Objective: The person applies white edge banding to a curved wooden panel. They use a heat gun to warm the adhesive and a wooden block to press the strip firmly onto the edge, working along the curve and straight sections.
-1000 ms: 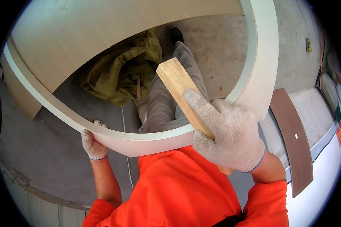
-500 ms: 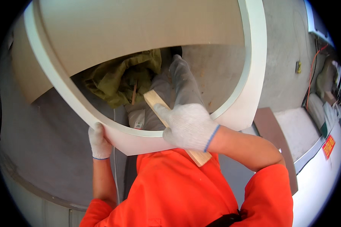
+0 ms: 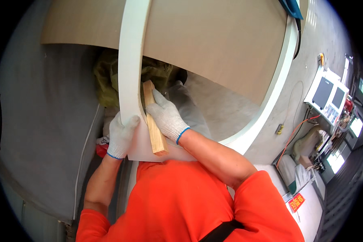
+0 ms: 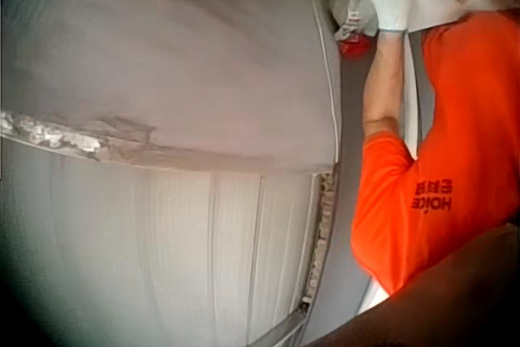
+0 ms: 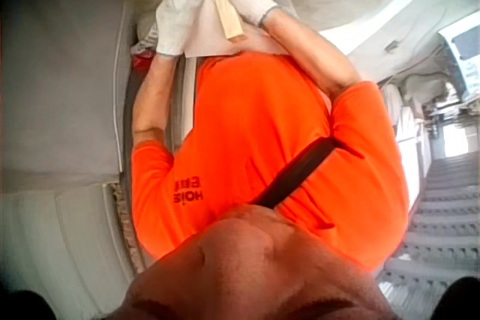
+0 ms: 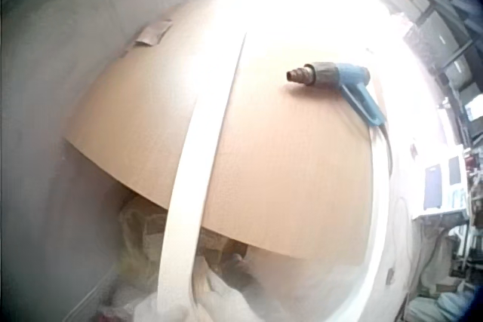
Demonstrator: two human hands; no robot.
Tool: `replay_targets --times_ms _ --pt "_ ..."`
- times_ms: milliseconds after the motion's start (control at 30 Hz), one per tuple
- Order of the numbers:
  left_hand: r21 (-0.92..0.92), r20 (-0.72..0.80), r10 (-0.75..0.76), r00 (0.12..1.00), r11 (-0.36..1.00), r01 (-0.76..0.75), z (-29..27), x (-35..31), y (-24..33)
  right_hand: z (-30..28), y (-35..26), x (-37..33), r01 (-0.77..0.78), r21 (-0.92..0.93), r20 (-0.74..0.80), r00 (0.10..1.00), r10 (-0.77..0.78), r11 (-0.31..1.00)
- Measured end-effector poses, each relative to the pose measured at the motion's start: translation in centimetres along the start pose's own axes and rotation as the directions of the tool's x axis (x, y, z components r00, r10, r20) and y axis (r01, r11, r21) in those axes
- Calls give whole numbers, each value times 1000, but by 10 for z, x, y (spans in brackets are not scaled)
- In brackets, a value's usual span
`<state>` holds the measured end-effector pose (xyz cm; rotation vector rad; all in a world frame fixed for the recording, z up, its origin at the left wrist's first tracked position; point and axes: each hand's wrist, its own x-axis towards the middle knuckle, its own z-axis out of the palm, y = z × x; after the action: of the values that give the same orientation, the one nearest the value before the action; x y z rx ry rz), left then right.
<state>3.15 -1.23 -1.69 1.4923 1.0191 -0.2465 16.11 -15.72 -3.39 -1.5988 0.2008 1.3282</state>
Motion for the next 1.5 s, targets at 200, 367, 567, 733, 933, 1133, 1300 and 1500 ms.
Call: replay_targets --times_ms 200,367,567,733,933,1133,1300,1500 --pt "-78 7 6 1000 997 -6 4 -1 -3 -31 13 -37 -95 -509 78 985 156 856" --pt "-159 8 -9 1000 987 10 4 -3 1 -54 16 -48 -146 -807 69 939 337 573" --pt "-149 1 -62 998 987 61 7 2 -14 -63 16 -60 -76 -753 112 964 242 653" --pt "-233 4 -6 1000 972 6 10 0 -5 -10 -10 -23 75 -233 102 993 -52 970" --pt "-32 24 68 997 997 -67 4 11 6 -66 19 -60 -105 -816 116 934 338 569" --pt "-121 3 66 998 991 -65 14 32 13 1 -7 -5 256 -338 -80 951 -299 906" --pt "-61 34 127 991 990 -125 9 42 2 11 -28 21 203 -97 -162 963 -216 974" --pt "-24 41 66 997 998 -65 4 33 22 -14 6 -45 73 -489 16 997 -75 869"
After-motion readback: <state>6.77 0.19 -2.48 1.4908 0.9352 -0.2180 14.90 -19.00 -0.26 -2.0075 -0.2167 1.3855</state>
